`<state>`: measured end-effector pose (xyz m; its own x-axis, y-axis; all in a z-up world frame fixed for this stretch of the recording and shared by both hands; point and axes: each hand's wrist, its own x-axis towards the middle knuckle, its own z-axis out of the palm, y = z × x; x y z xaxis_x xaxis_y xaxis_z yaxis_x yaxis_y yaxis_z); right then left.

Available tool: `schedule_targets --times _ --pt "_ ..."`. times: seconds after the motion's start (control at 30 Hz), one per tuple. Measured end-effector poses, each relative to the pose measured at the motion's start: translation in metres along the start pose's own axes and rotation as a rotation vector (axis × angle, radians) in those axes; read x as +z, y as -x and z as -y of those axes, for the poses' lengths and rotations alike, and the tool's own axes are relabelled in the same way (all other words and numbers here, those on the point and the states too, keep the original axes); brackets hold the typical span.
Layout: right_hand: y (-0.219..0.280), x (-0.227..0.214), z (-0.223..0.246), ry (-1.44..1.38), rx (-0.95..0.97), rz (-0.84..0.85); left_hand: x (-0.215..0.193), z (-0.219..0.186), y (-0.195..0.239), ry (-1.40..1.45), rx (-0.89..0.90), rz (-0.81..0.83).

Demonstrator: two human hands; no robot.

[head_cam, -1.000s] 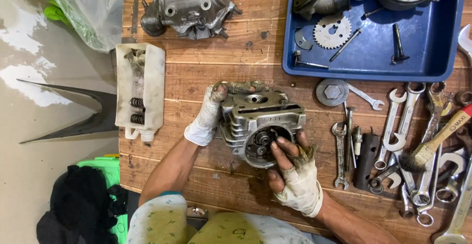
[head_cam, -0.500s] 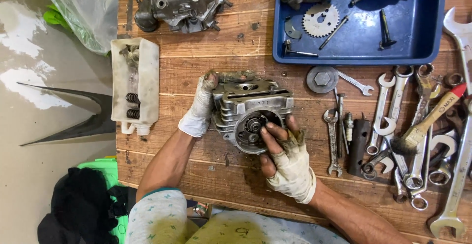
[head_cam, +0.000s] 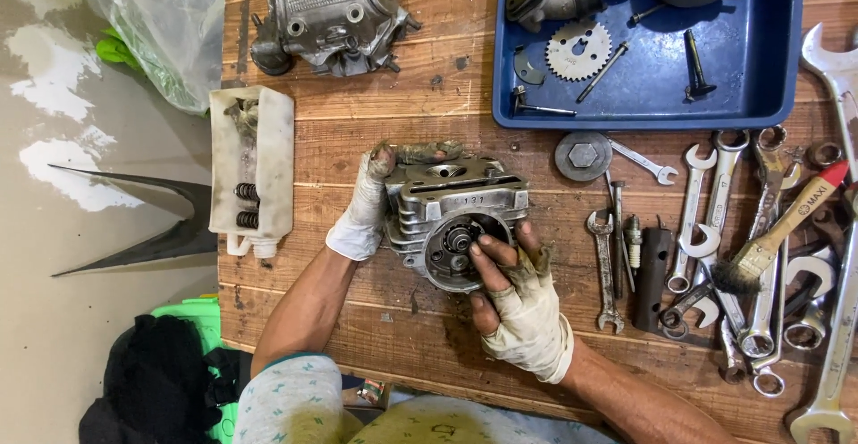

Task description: Disassembling a motorcycle engine cylinder head to remove rocker arm shafts and other internal components for inspection or repair.

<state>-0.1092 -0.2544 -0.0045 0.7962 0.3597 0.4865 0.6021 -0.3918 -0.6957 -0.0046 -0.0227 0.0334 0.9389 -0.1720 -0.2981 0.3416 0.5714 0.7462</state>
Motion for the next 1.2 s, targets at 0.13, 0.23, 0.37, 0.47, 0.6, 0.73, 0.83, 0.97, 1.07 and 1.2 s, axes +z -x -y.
schedule_targets --times 0.13,0.23,0.37,0.47,0.6,0.73,0.83,0.97,1.07,1.2 --pt "-0.001 -0.001 0.0 -0.001 -0.007 0.004 0.0 0.0 0.001 -0.011 -0.03 -0.051" --pt "0.0 0.001 -0.001 0.003 -0.009 -0.005 -0.014 0.007 -0.002 -0.048 -0.022 -0.055" --pt "-0.001 0.002 -0.001 -0.001 -0.009 0.0 -0.008 0.003 -0.003 -0.113 0.057 -0.029" --pt "-0.001 0.002 0.0 -0.007 -0.004 -0.013 0.001 0.001 0.0 -0.029 0.021 0.022" --pt "-0.002 0.003 0.002 0.005 -0.013 -0.03 -0.003 0.004 0.003 0.048 -0.06 -0.023" --pt "-0.004 0.003 0.002 0.006 -0.019 -0.045 0.004 0.002 0.002 0.066 -0.042 0.012" --pt "-0.01 0.013 0.003 0.027 -0.035 -0.221 0.016 0.015 0.004 -0.001 0.112 -0.134" --pt "-0.011 0.014 0.003 0.032 -0.042 -0.23 0.009 0.018 0.004 -0.141 0.157 -0.172" --pt "-0.01 0.014 0.003 0.034 -0.041 -0.217 0.013 0.02 0.008 -0.047 0.12 -0.166" --pt "-0.011 0.014 0.003 0.033 -0.034 -0.211 0.012 0.02 0.004 -0.007 0.115 -0.167"
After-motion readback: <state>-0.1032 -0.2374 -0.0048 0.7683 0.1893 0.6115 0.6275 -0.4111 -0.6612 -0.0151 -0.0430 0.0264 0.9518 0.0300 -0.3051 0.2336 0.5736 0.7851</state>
